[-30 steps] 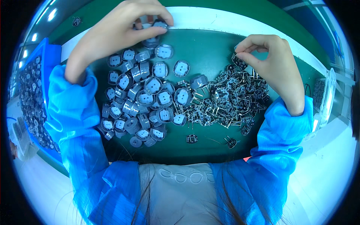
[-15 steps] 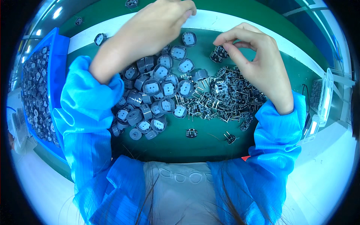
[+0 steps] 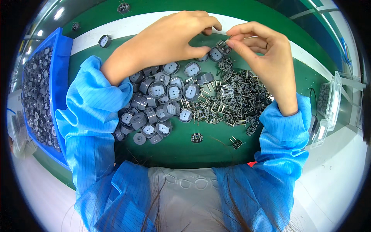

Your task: The person assembles small metal pins into grey plastic housings by hand at an industrial workbench.

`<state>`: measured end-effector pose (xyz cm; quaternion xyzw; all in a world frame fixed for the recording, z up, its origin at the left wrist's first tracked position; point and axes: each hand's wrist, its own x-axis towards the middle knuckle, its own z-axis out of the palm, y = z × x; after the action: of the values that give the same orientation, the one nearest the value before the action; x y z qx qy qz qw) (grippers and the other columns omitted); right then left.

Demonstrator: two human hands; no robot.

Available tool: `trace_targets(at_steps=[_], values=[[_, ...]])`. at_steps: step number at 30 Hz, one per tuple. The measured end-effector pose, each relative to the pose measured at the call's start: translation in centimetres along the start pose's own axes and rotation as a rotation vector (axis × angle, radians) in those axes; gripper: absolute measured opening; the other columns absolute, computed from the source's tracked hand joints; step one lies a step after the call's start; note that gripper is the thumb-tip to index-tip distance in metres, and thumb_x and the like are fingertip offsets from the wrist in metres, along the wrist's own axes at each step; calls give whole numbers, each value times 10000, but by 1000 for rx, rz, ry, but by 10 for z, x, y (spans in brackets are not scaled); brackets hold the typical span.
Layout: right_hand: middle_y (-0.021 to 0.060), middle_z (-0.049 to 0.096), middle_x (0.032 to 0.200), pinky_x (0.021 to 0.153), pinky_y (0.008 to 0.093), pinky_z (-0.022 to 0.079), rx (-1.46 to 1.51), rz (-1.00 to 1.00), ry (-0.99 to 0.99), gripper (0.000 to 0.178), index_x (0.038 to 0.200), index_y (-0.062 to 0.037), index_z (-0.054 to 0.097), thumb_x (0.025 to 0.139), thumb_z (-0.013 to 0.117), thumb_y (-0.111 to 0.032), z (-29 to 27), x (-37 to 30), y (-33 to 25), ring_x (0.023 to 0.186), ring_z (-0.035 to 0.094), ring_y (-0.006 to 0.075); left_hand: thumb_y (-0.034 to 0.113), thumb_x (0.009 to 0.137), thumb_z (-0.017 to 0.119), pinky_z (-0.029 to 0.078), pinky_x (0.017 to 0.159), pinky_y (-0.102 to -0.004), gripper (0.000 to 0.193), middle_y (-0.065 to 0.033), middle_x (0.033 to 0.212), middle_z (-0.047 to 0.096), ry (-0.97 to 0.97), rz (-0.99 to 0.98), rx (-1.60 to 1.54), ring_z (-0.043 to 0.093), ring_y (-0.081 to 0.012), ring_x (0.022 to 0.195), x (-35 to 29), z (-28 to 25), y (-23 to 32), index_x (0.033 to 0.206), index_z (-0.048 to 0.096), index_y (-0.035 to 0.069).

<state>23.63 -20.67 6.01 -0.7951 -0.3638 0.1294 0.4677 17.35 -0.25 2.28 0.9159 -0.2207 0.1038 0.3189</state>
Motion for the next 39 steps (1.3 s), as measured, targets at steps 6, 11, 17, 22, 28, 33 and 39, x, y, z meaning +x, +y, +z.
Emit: trace_targets(at_steps=[6,11,17,22,28,33,39], values=[[47,692,901,783,214,507,-86,-75,72,163,1006,-10,680,849,710,-44,-15,1,-4,841,663,94,80,741,718,458,924,-381,426,-144,1010,604,-28,63,10,584,-323,1007,-5,4,17,1130,570,-14],[45,692,903,787,212,507,-93,-60,64,166,998,-13,683,840,719,-43,-15,-2,-5,840,658,99,71,706,721,462,918,-380,374,-139,963,591,-134,-10,-56,575,-350,984,0,13,15,1048,603,-25],[87,695,891,756,281,560,-240,-298,-10,128,907,8,690,784,707,38,-2,-5,-7,821,688,176,-56,730,678,554,723,-247,238,-63,893,662,-10,-293,-536,669,-105,812,4,-3,28,957,608,-40],[90,698,894,779,274,568,-164,-273,48,136,906,15,697,775,721,46,1,-6,-10,822,696,171,-45,728,714,547,711,-226,236,-73,831,674,-53,-431,-611,679,-110,760,4,-15,38,945,620,-34],[83,702,886,778,268,572,-148,-286,122,152,899,15,704,757,735,57,5,-8,-12,829,696,167,-15,728,754,545,710,-225,253,-81,835,682,-53,-470,-669,687,-123,766,1,-18,38,952,635,-27],[79,695,850,692,266,553,-412,-490,194,205,876,-25,715,705,742,85,6,-13,-18,768,691,190,-20,757,724,540,736,-226,218,-81,859,686,-43,-469,-759,684,-125,799,2,-18,42,959,643,-28],[94,642,1087,790,275,527,-357,-420,209,351,1142,-55,641,814,654,66,17,-8,-14,902,650,181,-29,797,647,522,770,-217,246,-65,919,681,39,-532,-803,657,-83,830,-4,-21,30,1042,628,-35]])
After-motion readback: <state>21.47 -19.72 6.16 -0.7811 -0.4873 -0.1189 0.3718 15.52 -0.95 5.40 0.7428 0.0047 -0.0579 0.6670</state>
